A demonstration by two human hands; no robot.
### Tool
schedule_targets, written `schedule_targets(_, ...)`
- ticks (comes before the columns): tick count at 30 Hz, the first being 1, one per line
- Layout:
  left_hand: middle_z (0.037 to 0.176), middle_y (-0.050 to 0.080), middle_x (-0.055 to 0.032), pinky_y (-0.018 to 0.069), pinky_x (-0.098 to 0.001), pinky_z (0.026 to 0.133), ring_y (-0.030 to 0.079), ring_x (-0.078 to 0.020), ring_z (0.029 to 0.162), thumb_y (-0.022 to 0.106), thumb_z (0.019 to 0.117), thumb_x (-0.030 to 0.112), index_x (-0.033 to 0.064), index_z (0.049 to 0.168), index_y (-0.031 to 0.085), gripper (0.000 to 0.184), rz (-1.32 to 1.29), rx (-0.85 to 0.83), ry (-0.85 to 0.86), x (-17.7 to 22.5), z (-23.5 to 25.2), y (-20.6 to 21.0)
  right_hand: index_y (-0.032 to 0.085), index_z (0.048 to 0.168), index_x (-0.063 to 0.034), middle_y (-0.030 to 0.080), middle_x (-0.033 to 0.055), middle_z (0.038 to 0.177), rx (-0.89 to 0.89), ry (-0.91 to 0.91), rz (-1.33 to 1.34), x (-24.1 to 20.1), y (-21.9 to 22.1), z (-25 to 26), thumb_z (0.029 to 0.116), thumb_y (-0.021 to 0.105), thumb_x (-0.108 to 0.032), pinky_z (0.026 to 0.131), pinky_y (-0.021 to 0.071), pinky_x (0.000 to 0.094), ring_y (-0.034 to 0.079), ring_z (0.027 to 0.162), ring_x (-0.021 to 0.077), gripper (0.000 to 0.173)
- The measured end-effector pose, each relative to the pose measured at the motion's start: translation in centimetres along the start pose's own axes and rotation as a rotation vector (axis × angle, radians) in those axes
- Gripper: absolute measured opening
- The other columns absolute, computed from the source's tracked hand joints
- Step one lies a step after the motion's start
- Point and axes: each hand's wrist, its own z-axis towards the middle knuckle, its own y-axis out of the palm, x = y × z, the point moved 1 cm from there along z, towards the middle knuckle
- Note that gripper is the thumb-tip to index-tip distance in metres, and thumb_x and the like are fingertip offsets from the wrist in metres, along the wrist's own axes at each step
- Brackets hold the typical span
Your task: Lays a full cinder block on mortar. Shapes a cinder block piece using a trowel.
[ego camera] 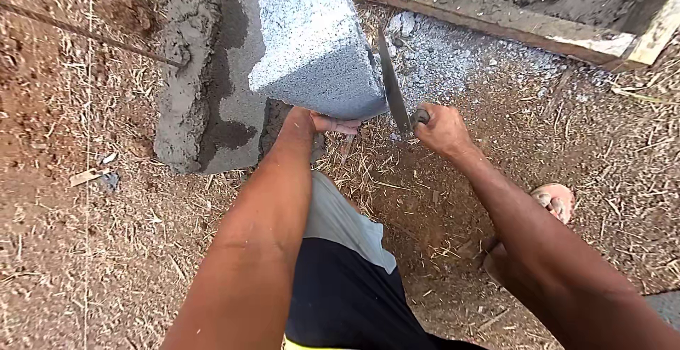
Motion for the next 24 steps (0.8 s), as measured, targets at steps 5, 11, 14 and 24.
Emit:
schedule_targets(5,0.128,0.063,-0.0207,0.0591,-0.0451,0.091,0.068,-0.0336,0.109,0.024,0.1127,0.033,0.0069,0.141,0.049,0.046,0.018,0.021,0.019,0.0,-0.5,0.5,0.066,0.09,-0.0077,0.063,0.0101,0.069,0.33,-0.21,0.141,-3.4,-2.7,-1.2,0.0908,0.063,-0.028,0.055,0.046,0.0529,0.063,0.063,0.0281,0.021)
schedule_targets(11,0.132,0.061,-0.0211,0.0587,-0.0448,0.091,0.067,-0.0339,0.112,0.026,0.1124,0.03,0.0071,0.143,0.048,0.044,0.005,0.017,0.03,-0.1,-0.1,0.3,0.063,0.087,-0.0057,0.063,0.0157,0.072,0.113,-0.049,0.062,-1.3,-0.1,-0.1,0.0896,0.061,-0.021,0.059,0.0465,0.0599,0.065,0.07,0.0367,0.016)
schedule_targets(14,0.132,0.061,-0.0226,0.0584,-0.0476,0.091,0.066,-0.0362,0.112,0.026,0.1125,0.034,0.007,0.142,0.049,0.046,-0.062,0.04,0.016,0.0,-0.1,0.3,0.062,0.088,-0.0041,0.062,0.0179,0.071,0.126,-0.05,0.016,-1.5,-1.2,-0.4,0.0904,0.06,-0.021,0.058,0.0448,0.0611,0.064,0.069,0.0402,0.017)
schedule_targets(24,0.134,0.059,-0.0236,0.0576,-0.0479,0.093,0.066,-0.0366,0.114,0.018,0.1123,0.038,0.0069,0.145,0.046,0.053,-0.023,0.022,0.014,0.1,-0.2,0.5,0.065,0.089,-0.0048,0.064,0.0141,0.071,0.206,-0.126,0.162,-1.8,-0.5,-0.8,0.0874,0.066,-0.016,0.059,0.0477,0.0576,0.065,0.067,0.0329,0.012)
